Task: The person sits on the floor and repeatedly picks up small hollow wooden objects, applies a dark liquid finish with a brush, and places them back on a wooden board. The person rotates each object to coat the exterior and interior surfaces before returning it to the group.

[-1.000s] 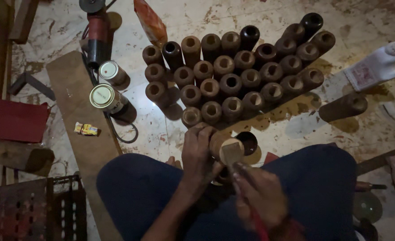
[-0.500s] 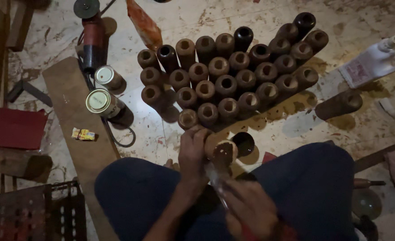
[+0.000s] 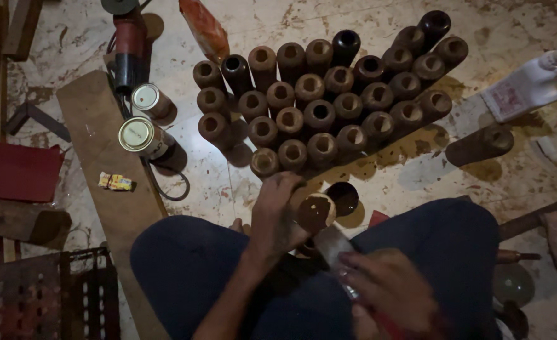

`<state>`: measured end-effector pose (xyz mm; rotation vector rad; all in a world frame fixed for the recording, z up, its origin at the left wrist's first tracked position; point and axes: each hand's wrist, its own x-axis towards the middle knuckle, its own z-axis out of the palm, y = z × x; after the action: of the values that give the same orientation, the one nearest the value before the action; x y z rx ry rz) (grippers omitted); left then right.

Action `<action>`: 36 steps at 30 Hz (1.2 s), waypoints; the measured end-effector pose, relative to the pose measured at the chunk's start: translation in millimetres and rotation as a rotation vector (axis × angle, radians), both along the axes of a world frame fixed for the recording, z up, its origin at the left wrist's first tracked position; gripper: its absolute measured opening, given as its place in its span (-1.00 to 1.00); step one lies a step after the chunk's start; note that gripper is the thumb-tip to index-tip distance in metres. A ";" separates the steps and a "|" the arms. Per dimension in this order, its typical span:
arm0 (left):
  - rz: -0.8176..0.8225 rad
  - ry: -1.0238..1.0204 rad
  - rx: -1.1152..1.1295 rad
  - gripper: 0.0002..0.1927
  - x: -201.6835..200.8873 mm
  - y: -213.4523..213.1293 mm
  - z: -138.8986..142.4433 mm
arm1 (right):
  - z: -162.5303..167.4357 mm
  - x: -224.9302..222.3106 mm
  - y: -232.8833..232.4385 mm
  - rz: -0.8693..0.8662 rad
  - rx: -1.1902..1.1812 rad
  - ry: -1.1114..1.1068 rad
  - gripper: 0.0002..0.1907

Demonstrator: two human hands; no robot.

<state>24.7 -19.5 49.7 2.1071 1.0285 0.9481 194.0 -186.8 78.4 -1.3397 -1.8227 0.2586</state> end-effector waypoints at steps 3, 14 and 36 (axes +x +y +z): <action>-0.079 0.025 0.019 -0.37 -2.1 1.8 0.7 | 0.9 1.0 13.8 -0.106 0.114 0.009 -0.69; -0.290 -0.066 -0.059 -0.29 -8.8 8.1 -10.0 | 8.6 14.3 11.8 -0.047 0.093 0.091 -0.77; -0.552 0.015 -0.263 -0.44 -15.4 13.6 -20.7 | 41.3 44.3 48.4 0.249 -0.080 0.433 -0.57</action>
<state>9.3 -5.8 29.0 2.0125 0.4929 0.4937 238.3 -138.5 119.7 -1.0085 -1.6152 0.7041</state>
